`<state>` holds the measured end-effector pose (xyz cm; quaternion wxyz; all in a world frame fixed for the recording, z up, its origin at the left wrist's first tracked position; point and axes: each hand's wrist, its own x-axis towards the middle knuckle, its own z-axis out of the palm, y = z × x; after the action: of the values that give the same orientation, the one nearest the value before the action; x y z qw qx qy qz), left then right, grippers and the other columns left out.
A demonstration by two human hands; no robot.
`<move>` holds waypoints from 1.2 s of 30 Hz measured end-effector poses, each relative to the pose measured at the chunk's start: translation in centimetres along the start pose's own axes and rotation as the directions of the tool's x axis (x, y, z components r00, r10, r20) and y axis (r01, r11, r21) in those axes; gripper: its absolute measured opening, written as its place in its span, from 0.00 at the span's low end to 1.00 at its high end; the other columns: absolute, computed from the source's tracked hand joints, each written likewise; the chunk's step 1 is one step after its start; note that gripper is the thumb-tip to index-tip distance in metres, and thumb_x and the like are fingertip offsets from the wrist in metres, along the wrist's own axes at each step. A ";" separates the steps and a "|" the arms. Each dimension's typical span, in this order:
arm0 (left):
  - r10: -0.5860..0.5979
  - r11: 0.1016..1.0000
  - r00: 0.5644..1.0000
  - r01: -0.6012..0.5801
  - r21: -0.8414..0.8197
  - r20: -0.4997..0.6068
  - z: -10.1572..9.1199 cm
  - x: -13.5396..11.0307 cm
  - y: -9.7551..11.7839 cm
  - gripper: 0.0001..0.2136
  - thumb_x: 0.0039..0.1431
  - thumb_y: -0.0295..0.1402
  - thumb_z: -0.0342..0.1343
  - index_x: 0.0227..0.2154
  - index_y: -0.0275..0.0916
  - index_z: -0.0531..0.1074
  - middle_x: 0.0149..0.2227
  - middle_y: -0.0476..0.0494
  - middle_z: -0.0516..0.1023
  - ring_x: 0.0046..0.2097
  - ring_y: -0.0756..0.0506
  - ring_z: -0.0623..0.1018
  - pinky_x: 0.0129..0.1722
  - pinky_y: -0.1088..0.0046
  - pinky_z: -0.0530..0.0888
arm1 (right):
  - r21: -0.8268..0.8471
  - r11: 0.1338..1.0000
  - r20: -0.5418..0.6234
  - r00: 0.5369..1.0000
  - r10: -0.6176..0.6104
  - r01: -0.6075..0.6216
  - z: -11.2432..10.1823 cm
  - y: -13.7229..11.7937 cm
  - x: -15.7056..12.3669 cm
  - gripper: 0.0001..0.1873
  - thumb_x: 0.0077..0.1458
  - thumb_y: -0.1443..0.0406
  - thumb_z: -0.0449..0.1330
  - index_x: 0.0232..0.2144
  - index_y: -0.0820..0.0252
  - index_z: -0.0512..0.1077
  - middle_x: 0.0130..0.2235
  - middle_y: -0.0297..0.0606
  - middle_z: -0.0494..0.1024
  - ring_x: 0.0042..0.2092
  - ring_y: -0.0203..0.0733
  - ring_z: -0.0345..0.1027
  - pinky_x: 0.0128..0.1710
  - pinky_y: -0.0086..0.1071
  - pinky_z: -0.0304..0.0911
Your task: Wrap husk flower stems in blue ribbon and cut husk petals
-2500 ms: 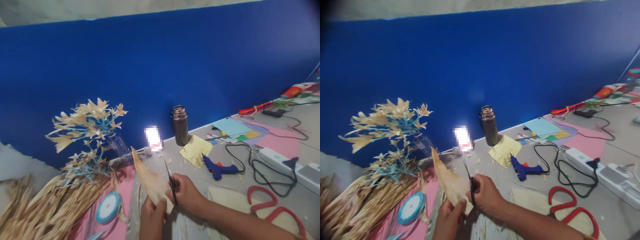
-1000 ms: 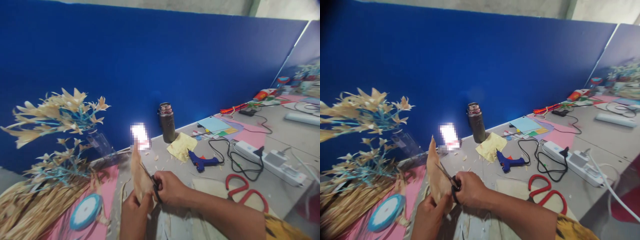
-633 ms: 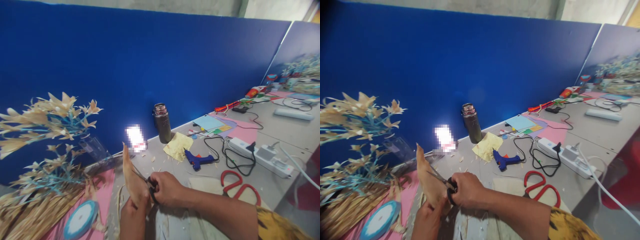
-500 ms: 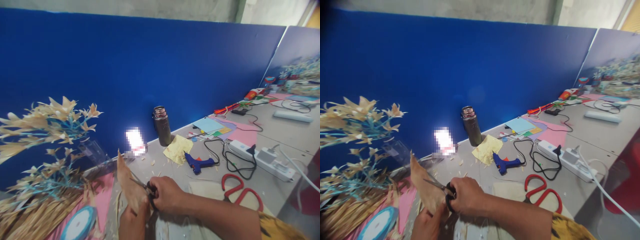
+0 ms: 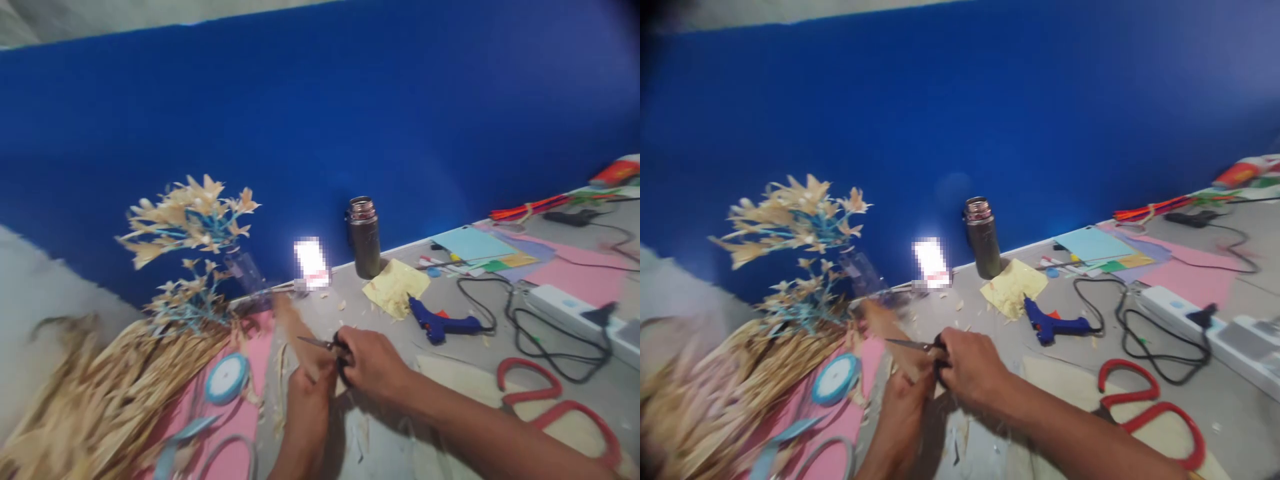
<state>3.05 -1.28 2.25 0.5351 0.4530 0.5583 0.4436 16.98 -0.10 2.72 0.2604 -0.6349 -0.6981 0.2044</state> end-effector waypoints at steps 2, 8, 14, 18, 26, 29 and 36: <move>0.001 0.997 0.991 0.010 -0.078 0.136 0.2 -0.6 0.1 0.18 0.43 0.45 0.68 0.30 0.34 0.78 0.27 0.40 0.79 0.30 0.42 0.77 0.29 0.70 0.72 | -0.069 0.996 -0.062 0.997 0.051 -0.055 -0.4 0.7 0.5 0.07 0.49 0.68 0.62 0.34 0.57 0.72 0.33 0.39 0.80 0.33 0.42 0.69 0.29 0.31 0.44; -0.071 0.953 0.939 0.164 -0.254 0.337 -3.1 -2.8 3.6 0.19 0.39 0.45 0.73 0.27 0.35 0.76 0.22 0.47 0.71 0.23 0.51 0.68 0.25 0.75 0.65 | -0.178 0.959 -0.155 0.969 0.195 -0.221 -2.1 3.1 2.4 0.05 0.59 0.64 0.56 0.32 0.57 0.70 0.33 0.43 0.80 0.33 0.44 0.71 0.28 0.32 0.43; 0.024 0.908 0.933 0.130 -0.399 0.359 -9.4 -4.8 8.0 0.17 0.44 0.40 0.72 0.21 0.37 0.70 0.21 0.52 0.63 0.23 0.54 0.62 0.24 0.76 0.65 | -0.093 0.929 -0.167 0.925 0.341 -0.360 -2.7 5.5 3.4 0.04 0.55 0.65 0.58 0.30 0.59 0.70 0.33 0.49 0.79 0.36 0.51 0.72 0.29 0.34 0.44; 0.071 0.868 0.984 0.019 -0.496 0.161 -10.9 -3.7 9.1 0.18 0.41 0.36 0.74 0.23 0.37 0.68 0.24 0.52 0.64 0.25 0.53 0.64 0.24 0.78 0.66 | 0.064 0.938 -0.108 0.932 0.347 -0.342 -2.6 5.7 3.5 0.06 0.48 0.70 0.59 0.22 0.58 0.66 0.26 0.42 0.75 0.32 0.46 0.70 0.28 0.33 0.48; 0.421 0.906 0.823 -0.366 0.211 -0.380 -8.3 1.2 6.1 0.20 0.43 0.34 0.68 0.42 0.43 0.74 0.44 0.37 0.74 0.48 0.37 0.73 0.41 0.62 0.72 | 0.622 0.759 0.196 0.977 0.089 -0.194 -1.5 2.8 1.8 0.07 0.48 0.63 0.60 0.23 0.58 0.66 0.22 0.31 0.67 0.23 0.34 0.61 0.25 0.29 0.61; 0.459 0.875 0.851 -0.385 0.293 -0.256 -6.0 0.6 5.0 0.14 0.51 0.40 0.62 0.41 0.41 0.76 0.45 0.38 0.76 0.47 0.37 0.74 0.43 0.62 0.72 | 0.760 0.623 0.237 0.971 0.000 -0.186 -1.2 1.5 0.9 0.09 0.43 0.63 0.64 0.26 0.61 0.70 0.23 0.32 0.69 0.24 0.34 0.61 0.25 0.28 0.61; 0.138 0.987 0.986 -0.129 -0.098 0.092 -0.5 1.0 1.5 0.10 0.45 0.34 0.65 0.21 0.37 0.69 0.22 0.51 0.68 0.25 0.52 0.67 0.26 0.76 0.63 | 0.756 0.647 0.198 0.977 -0.080 -0.100 0.0 0.4 0.0 0.12 0.40 0.63 0.67 0.25 0.61 0.69 0.24 0.30 0.71 0.26 0.34 0.61 0.25 0.27 0.56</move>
<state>2.54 0.00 3.56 0.5514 0.4854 0.4787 0.4808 17.24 -0.02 2.48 0.4254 -0.4446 -0.5674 0.5472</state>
